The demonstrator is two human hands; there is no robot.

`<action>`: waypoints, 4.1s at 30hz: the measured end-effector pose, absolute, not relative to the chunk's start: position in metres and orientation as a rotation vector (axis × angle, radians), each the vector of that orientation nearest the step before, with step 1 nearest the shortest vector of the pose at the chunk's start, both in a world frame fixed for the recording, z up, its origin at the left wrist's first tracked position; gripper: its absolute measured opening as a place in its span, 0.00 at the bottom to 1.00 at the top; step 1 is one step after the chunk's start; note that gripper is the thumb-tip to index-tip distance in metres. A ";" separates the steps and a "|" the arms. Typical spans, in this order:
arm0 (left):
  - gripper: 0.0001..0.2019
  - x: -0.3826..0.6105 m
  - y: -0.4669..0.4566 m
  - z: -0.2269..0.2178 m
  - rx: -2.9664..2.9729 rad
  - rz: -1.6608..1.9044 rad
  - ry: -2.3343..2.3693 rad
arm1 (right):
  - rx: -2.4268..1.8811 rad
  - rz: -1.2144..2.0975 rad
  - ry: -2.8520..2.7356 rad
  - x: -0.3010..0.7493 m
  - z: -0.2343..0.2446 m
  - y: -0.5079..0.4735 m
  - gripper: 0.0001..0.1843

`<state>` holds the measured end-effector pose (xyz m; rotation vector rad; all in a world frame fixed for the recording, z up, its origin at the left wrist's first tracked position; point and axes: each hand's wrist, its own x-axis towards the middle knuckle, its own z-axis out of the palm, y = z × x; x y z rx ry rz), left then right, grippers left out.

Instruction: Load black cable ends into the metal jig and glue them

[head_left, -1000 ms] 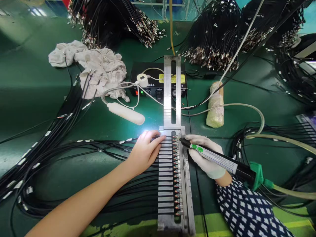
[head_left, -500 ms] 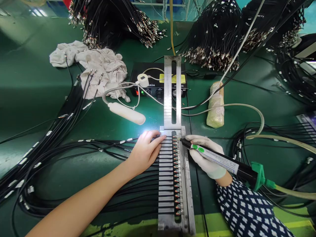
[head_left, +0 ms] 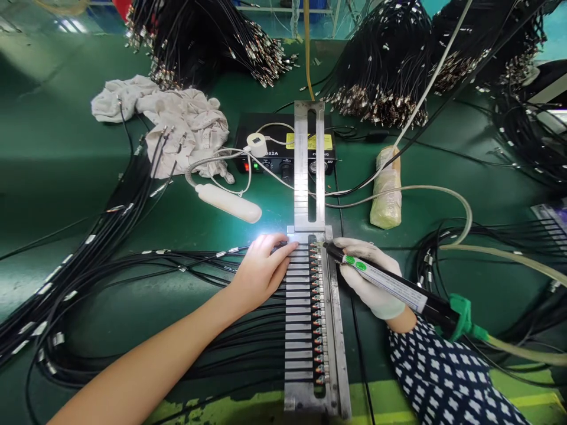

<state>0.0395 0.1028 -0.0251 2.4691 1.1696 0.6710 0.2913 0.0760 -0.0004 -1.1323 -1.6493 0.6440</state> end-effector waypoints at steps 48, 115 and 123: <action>0.19 0.038 0.103 -0.027 2.442 0.701 1.160 | -1.132 0.620 -1.692 0.292 0.000 0.071 0.08; 0.16 0.039 0.104 -0.025 2.486 0.706 1.142 | -1.117 0.635 -1.686 0.290 0.000 0.061 0.09; 0.17 0.038 0.104 -0.026 2.485 0.710 1.138 | -1.092 0.597 -1.684 0.293 0.003 0.055 0.13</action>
